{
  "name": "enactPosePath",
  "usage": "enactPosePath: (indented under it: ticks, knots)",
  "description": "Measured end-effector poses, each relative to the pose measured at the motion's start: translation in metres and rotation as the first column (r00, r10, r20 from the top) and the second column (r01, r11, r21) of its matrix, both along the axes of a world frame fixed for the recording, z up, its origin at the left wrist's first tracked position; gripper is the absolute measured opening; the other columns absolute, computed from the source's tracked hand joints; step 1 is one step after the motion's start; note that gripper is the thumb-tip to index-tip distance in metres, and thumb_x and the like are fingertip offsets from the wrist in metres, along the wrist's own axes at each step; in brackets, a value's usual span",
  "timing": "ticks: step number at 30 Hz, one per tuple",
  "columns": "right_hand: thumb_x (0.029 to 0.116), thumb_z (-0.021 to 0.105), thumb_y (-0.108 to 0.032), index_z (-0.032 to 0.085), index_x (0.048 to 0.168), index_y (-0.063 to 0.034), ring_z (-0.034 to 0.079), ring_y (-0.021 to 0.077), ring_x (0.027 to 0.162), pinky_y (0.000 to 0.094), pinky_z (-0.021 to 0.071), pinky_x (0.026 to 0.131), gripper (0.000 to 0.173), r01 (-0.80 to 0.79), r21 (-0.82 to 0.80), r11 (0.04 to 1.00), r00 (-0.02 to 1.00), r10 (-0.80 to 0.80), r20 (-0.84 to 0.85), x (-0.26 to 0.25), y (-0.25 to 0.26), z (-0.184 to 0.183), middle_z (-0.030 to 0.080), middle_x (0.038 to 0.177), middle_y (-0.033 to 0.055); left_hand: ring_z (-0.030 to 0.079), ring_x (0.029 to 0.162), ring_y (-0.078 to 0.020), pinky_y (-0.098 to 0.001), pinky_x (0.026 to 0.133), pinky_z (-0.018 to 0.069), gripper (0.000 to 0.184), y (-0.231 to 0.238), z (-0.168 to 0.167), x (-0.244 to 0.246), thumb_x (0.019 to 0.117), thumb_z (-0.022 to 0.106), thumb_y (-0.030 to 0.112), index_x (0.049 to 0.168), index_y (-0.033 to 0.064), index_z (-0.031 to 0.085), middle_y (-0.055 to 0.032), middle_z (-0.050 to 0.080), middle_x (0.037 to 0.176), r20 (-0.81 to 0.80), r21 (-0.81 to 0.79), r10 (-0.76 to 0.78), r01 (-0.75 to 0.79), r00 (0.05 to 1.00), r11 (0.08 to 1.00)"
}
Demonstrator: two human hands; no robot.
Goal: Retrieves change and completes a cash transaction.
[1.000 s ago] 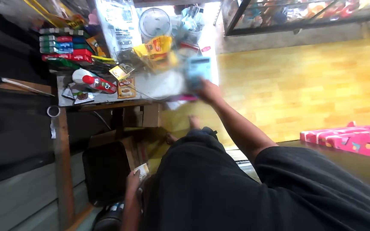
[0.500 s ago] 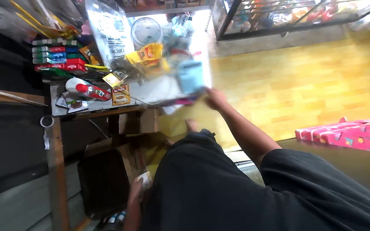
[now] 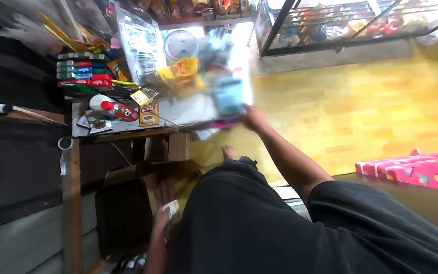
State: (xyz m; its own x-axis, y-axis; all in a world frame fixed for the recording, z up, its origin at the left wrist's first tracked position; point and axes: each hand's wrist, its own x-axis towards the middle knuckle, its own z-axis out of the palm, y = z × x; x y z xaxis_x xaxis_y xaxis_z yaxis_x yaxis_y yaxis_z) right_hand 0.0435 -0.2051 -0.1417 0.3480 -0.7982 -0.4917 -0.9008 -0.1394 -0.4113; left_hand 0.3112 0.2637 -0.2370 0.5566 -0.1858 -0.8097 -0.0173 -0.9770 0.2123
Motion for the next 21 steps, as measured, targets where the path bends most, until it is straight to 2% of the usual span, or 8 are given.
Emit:
enactPosePath:
  ticks: [2, 4, 5, 8, 11, 15, 17, 21]
  knots:
    - [0.0953, 0.069, -0.027, 0.042, 0.156, -0.0200, 0.064, 0.0474, 0.117, 0.0702, 0.0514, 0.091, 0.067, 0.028, 0.016, 0.999, 0.999, -0.028, -0.018, 0.007, -0.017, 0.004, 0.065, 0.130, 0.0248, 0.059, 0.122, -0.0433, -0.0586, 0.105, 0.0441, 0.039, 0.005, 0.004, -0.008, 0.1078, 0.054, 0.024, 0.130, -0.0081, 0.059, -0.0321, 0.061, 0.128, -0.035, 0.026, 0.019, -0.019, 0.999, 0.999]
    - [0.0955, 0.065, -0.026, 0.029, 0.163, -0.0258, 0.066, 0.0486, 0.111, 0.0703, 0.0527, 0.085, 0.076, 0.032, 0.021, 0.999, 0.998, -0.031, -0.058, 0.015, -0.035, 0.003, 0.066, 0.126, 0.0260, 0.060, 0.119, -0.0424, -0.0577, 0.104, 0.0454, 0.039, 0.011, 0.011, -0.018, 0.1077, 0.054, 0.023, 0.131, -0.0080, 0.059, -0.0316, 0.062, 0.127, -0.040, 0.024, 0.052, -0.051, 0.998, 0.998]
    - [0.0957, 0.064, -0.026, 0.027, 0.163, -0.0288, 0.066, 0.0487, 0.109, 0.0703, 0.0528, 0.083, 0.077, 0.035, 0.020, 0.999, 0.997, -0.034, -0.069, 0.019, -0.042, 0.000, 0.067, 0.123, 0.0260, 0.060, 0.119, -0.0418, -0.0571, 0.103, 0.0459, 0.039, 0.014, 0.013, -0.021, 0.1077, 0.054, 0.023, 0.132, -0.0077, 0.058, -0.0310, 0.062, 0.127, -0.031, 0.022, 0.063, -0.062, 0.998, 0.998]
    - [0.0978, 0.061, -0.028, 0.037, 0.159, -0.0314, 0.066, 0.0490, 0.110, 0.0711, 0.0520, 0.083, 0.066, 0.036, 0.009, 0.999, 0.995, -0.035, -0.091, 0.023, -0.053, -0.002, 0.068, 0.122, 0.0257, 0.061, 0.118, -0.0417, -0.0569, 0.103, 0.0456, 0.039, 0.018, 0.022, -0.029, 0.1081, 0.053, 0.022, 0.131, -0.0089, 0.058, -0.0312, 0.062, 0.126, 0.005, -0.005, 0.111, -0.111, 0.994, 0.994]
    - [0.0968, 0.061, -0.029, 0.048, 0.153, -0.0268, 0.065, 0.0480, 0.113, 0.0722, 0.0511, 0.086, 0.058, 0.022, -0.022, 1.000, 0.996, -0.024, -0.091, 0.022, -0.056, -0.001, 0.067, 0.126, 0.0240, 0.061, 0.117, -0.0415, -0.0571, 0.102, 0.0465, 0.039, 0.019, 0.028, -0.034, 0.1085, 0.052, 0.022, 0.130, -0.0092, 0.058, -0.0309, 0.063, 0.125, 0.021, -0.035, 0.143, -0.142, 0.990, 0.989]
    - [0.0962, 0.062, -0.027, 0.048, 0.153, -0.0261, 0.065, 0.0482, 0.112, 0.0717, 0.0511, 0.084, 0.058, -0.001, -0.031, 1.000, 0.993, -0.003, -0.118, 0.023, -0.054, 0.001, 0.067, 0.125, 0.0246, 0.060, 0.121, -0.0391, -0.0558, 0.104, 0.0463, 0.040, 0.031, 0.016, -0.043, 0.1077, 0.053, 0.022, 0.136, -0.0058, 0.056, -0.0287, 0.062, 0.130, -0.005, -0.107, 0.236, -0.235, 0.972, 0.966]
    - [0.0957, 0.062, -0.027, 0.046, 0.154, -0.0264, 0.065, 0.0479, 0.114, 0.0714, 0.0514, 0.085, 0.060, -0.010, -0.044, 0.999, 0.993, 0.005, -0.120, 0.023, -0.055, -0.002, 0.066, 0.126, 0.0240, 0.058, 0.125, -0.0391, -0.0561, 0.107, 0.0451, 0.041, 0.037, 0.004, -0.045, 0.1073, 0.054, 0.022, 0.139, -0.0044, 0.055, -0.0279, 0.059, 0.135, -0.011, -0.087, 0.250, -0.250, 0.968, 0.964]
    - [0.0955, 0.063, -0.027, 0.040, 0.158, -0.0249, 0.064, 0.0476, 0.115, 0.0709, 0.0514, 0.087, 0.067, -0.071, -0.026, 0.997, 0.990, 0.067, -0.121, 0.029, -0.041, -0.001, 0.064, 0.131, 0.0235, 0.058, 0.118, -0.0404, -0.0557, 0.103, 0.0456, 0.037, 0.033, 0.006, -0.048, 0.1077, 0.053, 0.018, 0.133, -0.0095, 0.057, -0.0317, 0.060, 0.129, -0.013, -0.081, 0.220, -0.220, 0.975, 0.972]
